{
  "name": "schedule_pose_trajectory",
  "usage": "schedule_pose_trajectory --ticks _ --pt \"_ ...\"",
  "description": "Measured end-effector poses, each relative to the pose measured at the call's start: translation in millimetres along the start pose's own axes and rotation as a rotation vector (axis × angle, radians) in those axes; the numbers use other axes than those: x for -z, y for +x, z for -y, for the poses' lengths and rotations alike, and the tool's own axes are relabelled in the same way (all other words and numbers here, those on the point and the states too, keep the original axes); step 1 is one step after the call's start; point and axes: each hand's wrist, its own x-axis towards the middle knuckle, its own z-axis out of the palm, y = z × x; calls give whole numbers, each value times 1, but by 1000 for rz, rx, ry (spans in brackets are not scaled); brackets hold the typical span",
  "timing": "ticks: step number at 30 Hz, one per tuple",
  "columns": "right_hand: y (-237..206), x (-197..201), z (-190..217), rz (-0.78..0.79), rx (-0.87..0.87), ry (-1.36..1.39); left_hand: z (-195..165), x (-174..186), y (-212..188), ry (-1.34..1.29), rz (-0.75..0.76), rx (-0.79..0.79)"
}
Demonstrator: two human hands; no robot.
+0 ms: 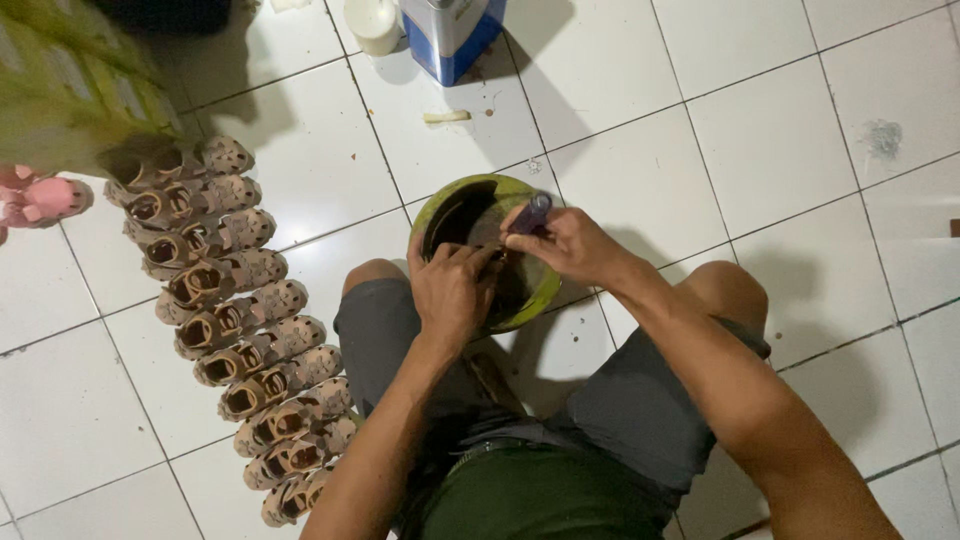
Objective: The person removes a gas cylinder from a storage area, carries it to a workbench, and uses a screwdriver to adjust a valve or fitting on the cylinder. The person then returns the cylinder to the storage area.
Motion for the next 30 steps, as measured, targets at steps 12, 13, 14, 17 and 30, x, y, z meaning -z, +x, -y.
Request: schedule_pose_trajectory --ticks 12,13,14,17,30 --pt "-5 -31 41 -44 75 -334 43 10 26 0 136 -167" --pt "-1 -29 39 -30 -128 -249 46 10 28 -21 136 -180" --pt "3 -27 36 -8 -334 -157 49 10 30 -42 143 -188" --pt "11 -20 25 -167 -136 125 56 9 37 -89 179 -218" --pt "4 -34 15 -367 -275 453 34 24 20 -138 -256 162"
